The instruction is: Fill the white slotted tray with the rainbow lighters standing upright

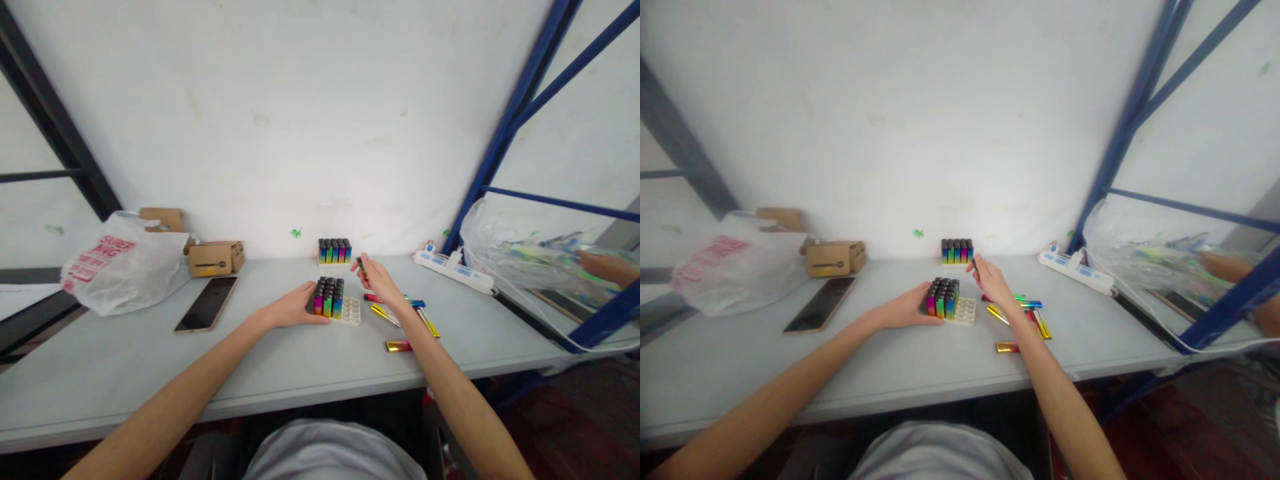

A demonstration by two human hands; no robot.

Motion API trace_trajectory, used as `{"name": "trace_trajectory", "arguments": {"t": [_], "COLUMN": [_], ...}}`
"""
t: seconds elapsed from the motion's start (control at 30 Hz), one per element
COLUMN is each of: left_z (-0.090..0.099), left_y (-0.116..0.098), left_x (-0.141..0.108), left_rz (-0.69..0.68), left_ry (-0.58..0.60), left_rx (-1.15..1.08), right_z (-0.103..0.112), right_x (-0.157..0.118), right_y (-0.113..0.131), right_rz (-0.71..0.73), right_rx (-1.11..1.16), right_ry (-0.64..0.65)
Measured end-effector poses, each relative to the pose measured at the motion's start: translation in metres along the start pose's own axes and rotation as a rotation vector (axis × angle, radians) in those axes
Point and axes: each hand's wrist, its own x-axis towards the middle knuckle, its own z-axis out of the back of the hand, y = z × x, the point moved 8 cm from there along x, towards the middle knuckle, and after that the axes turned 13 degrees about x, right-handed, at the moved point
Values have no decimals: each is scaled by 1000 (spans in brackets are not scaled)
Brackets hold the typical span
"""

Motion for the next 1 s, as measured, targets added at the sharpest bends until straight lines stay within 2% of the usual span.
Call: {"name": "trace_trajectory", "arguments": {"t": [0.1,0.27,0.43,0.63,0.9,1.0], "left_z": [0,-1,-2,-2,-1,0], "left_y": [0,0,2,2,0,0], "left_x": [0,1,1,0,0,0], "left_rz": [-2,-14,7,-2,3,5], "left_ry": [4,0,12,-10,-1,-7], "left_rx": [-6,2,17,-12,-6,-13], "right_z": [3,-5,-4,-4,-19,-10], "right_x": [-2,-4,-3,-6,-12,-14], "right_y": [1,2,-11,-9,-11,-1], "right_rz": [33,124,53,43,62,78], "right_rx": [-29,-125,-109,-122,-272,-280], "right_ry": [-1,168,191,189,419,443]}}
